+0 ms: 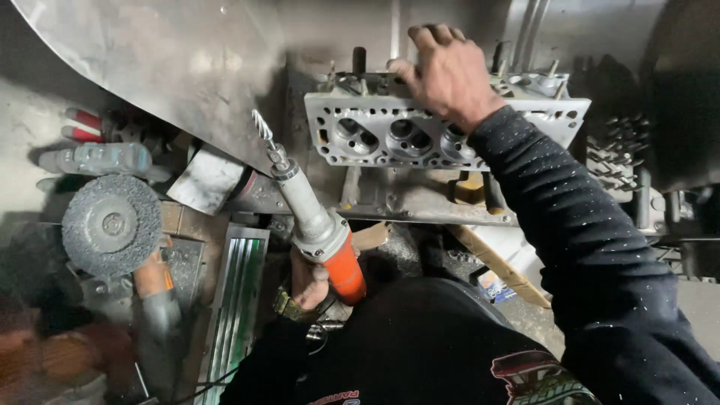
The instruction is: Porting and polishing the internal ports of an engine cylinder head using a die grinder.
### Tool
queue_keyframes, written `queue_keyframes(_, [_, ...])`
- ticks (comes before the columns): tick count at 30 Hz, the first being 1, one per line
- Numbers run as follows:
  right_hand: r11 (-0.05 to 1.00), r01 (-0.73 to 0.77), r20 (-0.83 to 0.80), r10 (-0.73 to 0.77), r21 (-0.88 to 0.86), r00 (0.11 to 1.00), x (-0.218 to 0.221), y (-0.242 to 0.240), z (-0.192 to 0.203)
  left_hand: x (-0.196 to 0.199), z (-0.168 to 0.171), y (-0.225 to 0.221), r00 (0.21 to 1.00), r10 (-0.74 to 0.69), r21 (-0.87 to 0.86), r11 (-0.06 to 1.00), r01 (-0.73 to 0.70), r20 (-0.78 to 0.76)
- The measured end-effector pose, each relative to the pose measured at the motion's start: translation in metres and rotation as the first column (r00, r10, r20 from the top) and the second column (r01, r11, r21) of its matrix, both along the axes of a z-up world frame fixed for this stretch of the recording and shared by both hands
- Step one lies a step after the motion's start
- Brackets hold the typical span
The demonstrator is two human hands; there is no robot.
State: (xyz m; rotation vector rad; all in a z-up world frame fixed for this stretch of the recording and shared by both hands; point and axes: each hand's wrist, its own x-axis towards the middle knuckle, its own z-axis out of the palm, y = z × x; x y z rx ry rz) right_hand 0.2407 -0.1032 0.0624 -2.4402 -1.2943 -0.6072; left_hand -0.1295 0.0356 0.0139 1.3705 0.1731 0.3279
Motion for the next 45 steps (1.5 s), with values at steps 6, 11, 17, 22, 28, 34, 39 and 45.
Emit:
queue_keyframes(6, [0.990,-0.008,0.077,-0.003,0.143,0.997,0.061,0.016,-0.022,-0.017,-0.019,0.015,0.993,0.017,0.016,1.000,-0.019,0.118])
queue_keyframes(11, [0.972,-0.120,0.076,0.106,0.202,0.991,0.038,-0.005,0.001,-0.034,-0.093,0.058,0.985,0.129,0.165,0.980,-0.109,-0.117])
queue_keyframes(17, [0.850,-0.193,0.181,0.118,0.490,0.976,0.006,-0.111,0.009,-0.002,-0.037,0.084,0.987,0.043,-0.053,0.997,-0.052,-0.154])
queue_keyframes(22, [0.790,0.127,-0.229,0.017,0.600,0.973,-0.031,-0.190,-0.031,0.009,-0.025,0.089,0.987,-0.024,-0.073,0.997,0.012,-0.161])
queue_keyframes(28, [0.754,0.415,-0.613,-0.021,0.509,0.790,-0.039,-0.195,-0.041,0.003,-0.037,0.084,0.983,-0.159,-0.218,0.966,0.137,-0.086])
queue_keyframes(34, [0.741,0.513,-0.866,0.185,0.434,0.465,-0.026,-0.170,-0.022,0.011,-0.027,0.071,0.974,-0.223,-0.251,0.946,0.206,-0.043])
queue_keyframes(39, [0.748,0.511,-0.904,0.310,0.423,0.295,-0.015,-0.174,-0.023,0.038,-0.048,0.100,0.988,-0.047,-0.137,0.990,0.027,-0.145])
queue_keyframes(45, [0.735,0.518,-0.898,0.324,0.437,0.297,-0.015,-0.173,-0.026,0.114,-0.040,0.139,0.960,0.076,-0.061,0.994,-0.096,-0.269])
